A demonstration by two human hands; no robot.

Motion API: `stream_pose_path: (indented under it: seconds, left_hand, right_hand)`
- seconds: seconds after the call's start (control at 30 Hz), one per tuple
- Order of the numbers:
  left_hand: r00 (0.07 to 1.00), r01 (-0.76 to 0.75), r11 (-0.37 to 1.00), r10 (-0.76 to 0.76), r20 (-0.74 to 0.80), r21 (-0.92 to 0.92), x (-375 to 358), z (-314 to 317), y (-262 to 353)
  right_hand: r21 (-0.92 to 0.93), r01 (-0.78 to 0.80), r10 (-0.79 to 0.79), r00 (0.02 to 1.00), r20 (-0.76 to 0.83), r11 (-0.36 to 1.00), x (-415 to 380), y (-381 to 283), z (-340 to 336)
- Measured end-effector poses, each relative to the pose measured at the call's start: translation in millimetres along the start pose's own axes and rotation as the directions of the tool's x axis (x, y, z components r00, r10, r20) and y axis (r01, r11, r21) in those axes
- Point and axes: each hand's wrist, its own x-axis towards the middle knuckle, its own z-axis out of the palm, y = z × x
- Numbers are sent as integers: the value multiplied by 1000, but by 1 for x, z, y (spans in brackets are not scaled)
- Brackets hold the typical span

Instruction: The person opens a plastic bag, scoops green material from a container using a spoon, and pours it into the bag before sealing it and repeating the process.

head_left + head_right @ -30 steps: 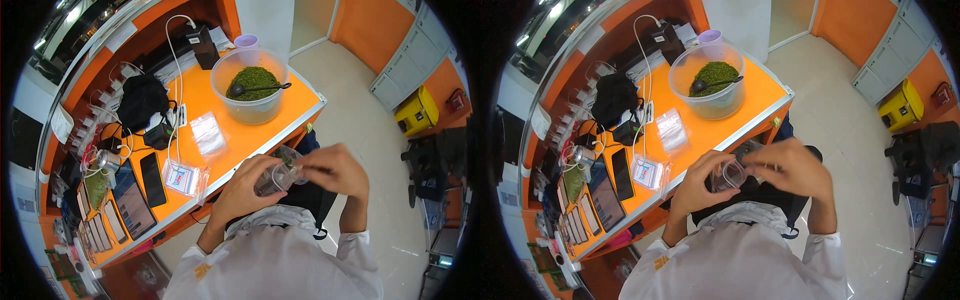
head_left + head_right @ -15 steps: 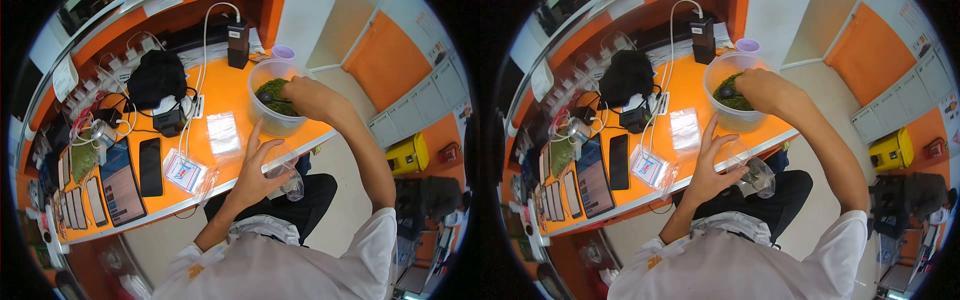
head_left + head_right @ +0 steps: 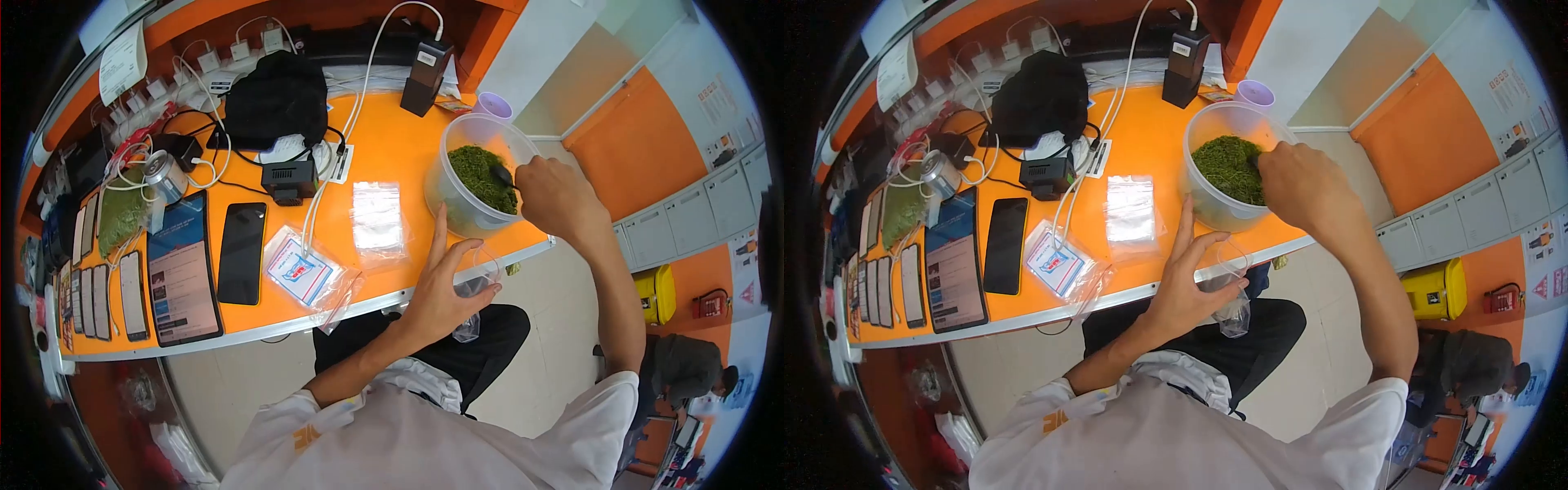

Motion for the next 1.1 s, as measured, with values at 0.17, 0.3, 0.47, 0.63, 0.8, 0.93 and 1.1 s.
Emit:
stream_pose_path:
  seconds: [0.17,0.3,0.47,0.63,0.8,0.93,1.1]
  left_hand:
    - [998,36,998,-38,-44,-51,-1,7,-2]
    - [998,39,998,-42,-53,-57,-1,5,1]
    - [998,41,998,-43,-48,-45,-1,5,2]
    - [998,33,999,-34,-45,-32,-2,3,-3]
    - [999,34,999,-35,-19,-25,-2,-2,-3]
    - [1000,28,999,-28,-1,15,-5,-18,2]
    - [997,24,998,-28,76,53,-8,-57,33]
  right_hand:
    - [35,6,-8,999,40,999,9,17,2]
    - [159,49,-73,987,146,986,4,12,-2]
    - [180,130,-151,983,106,975,13,19,-2]
    - [153,21,-32,997,67,988,17,12,6]
    - [453,196,-244,969,49,870,30,34,7]
    - [533,149,-185,983,14,833,29,53,14]
    - [737,-42,-37,995,90,675,13,76,6]
